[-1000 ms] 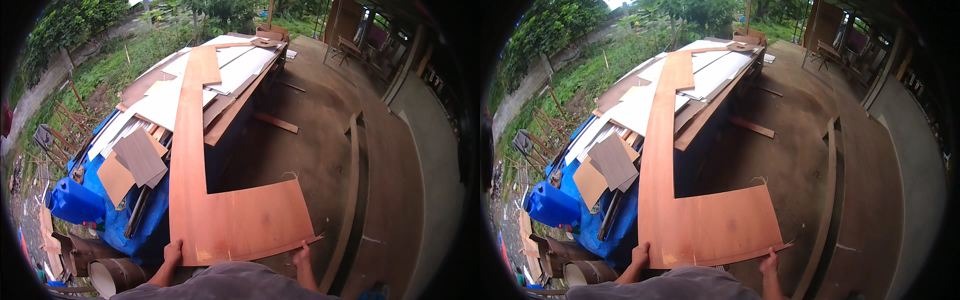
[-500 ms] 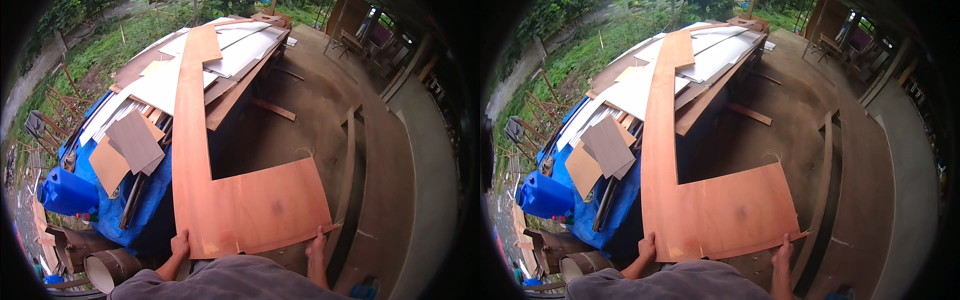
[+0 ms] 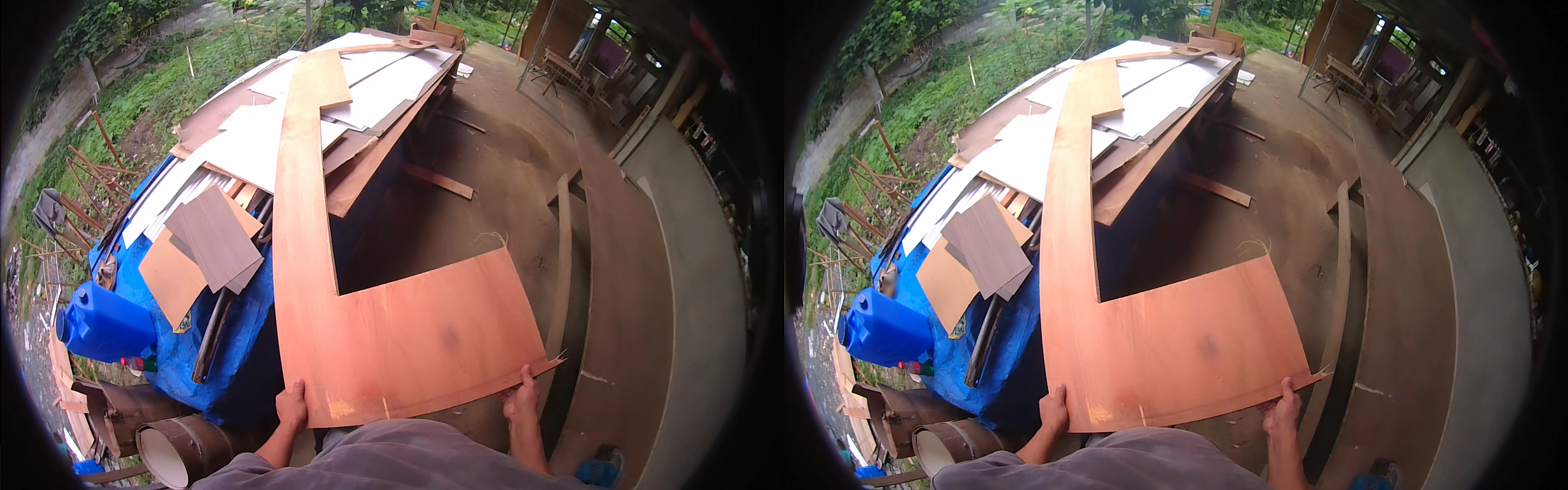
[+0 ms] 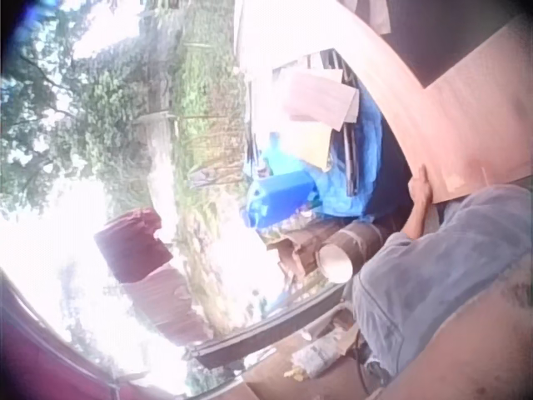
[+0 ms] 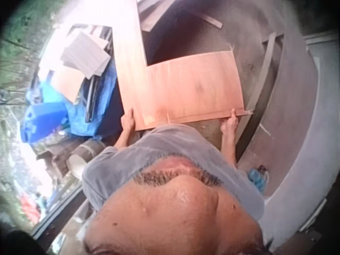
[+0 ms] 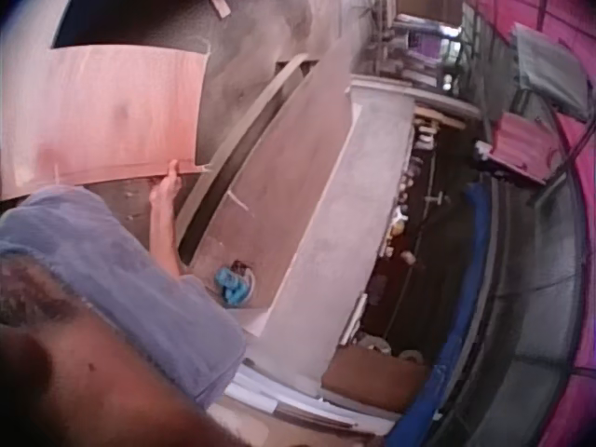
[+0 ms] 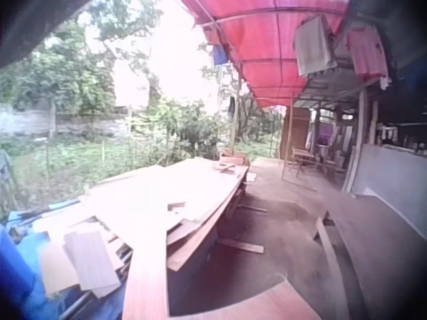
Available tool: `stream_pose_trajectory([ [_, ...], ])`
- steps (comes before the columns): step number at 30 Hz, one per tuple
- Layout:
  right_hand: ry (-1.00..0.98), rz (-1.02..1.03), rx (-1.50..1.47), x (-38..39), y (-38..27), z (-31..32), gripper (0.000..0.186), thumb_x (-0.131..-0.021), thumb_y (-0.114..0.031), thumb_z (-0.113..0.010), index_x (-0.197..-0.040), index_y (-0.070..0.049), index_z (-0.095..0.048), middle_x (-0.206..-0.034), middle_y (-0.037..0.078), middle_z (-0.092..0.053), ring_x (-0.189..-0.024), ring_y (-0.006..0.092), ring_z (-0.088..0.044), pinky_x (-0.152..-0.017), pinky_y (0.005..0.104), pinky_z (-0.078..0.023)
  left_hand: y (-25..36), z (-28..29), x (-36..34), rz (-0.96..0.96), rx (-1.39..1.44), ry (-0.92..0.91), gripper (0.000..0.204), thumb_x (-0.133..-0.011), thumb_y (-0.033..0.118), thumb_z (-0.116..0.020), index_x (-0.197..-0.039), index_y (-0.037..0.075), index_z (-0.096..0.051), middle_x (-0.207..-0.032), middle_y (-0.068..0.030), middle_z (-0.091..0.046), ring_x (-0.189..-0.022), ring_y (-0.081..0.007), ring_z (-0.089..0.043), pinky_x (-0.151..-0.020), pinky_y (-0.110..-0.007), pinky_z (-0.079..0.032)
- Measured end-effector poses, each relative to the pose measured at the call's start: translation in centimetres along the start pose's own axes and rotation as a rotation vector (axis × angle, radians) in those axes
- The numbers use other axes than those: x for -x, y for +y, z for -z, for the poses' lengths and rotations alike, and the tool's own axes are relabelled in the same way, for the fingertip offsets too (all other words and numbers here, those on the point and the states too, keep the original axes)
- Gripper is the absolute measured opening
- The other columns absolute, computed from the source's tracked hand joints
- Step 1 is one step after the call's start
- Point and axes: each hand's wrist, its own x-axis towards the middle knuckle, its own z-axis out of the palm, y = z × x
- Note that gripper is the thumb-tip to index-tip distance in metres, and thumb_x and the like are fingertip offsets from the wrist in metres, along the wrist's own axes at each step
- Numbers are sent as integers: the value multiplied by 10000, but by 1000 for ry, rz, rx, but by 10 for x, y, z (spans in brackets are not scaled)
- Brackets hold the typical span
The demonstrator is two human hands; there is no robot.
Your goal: The person selects a large L-shaped piece of reddish-brown plywood, places it on a workbench, and uses a ruler and pencil to mark cutting lines. They then use a circular saw to cut along the marked lines on the plywood.
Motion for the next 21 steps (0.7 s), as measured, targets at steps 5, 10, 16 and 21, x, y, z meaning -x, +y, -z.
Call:
stream_pose_trajectory([
  [5,-21,-158,12,-28,44,14,455,-979,-491,-561,-1246,-124,-537,-1048,104,-633,-846,265,-625,-710,454,-527,5,18,1,-24,-146,15,570,-954,484,-586,-992,-71,-713,-937,-258,-715,-913,-384,-704,-777,-452,-518],
  [10,63,-188,-233,-76,52,12,450,-995,-483,-531,-1253,-114,-534,-1101,126,-647,-964,281,-663,-769,504,-548,22,6,25,-98,-165,0,558,-952,481,-586,-1014,-59,-713,-952,-264,-712,-942,-401,-695,-793,-450,-519],
  [16,-123,-152,3,21,32,-8,451,-996,-444,-547,-1308,-122,-501,-1191,145,-610,-921,322,-653,-817,477,-544,-16,41,-21,-85,-28,13,534,-959,449,-605,-1041,-68,-710,-949,-226,-731,-903,-332,-719,-776,-413,-526],
  [21,-267,-312,-10,102,87,-26,429,-945,-404,-653,-1198,-69,-562,-905,125,-683,-703,251,-687,-612,407,-573,-49,122,-76,-192,-112,56,592,-977,475,-558,-934,-95,-711,-831,-215,-728,-758,-278,-710,-667,-412,-509],
])
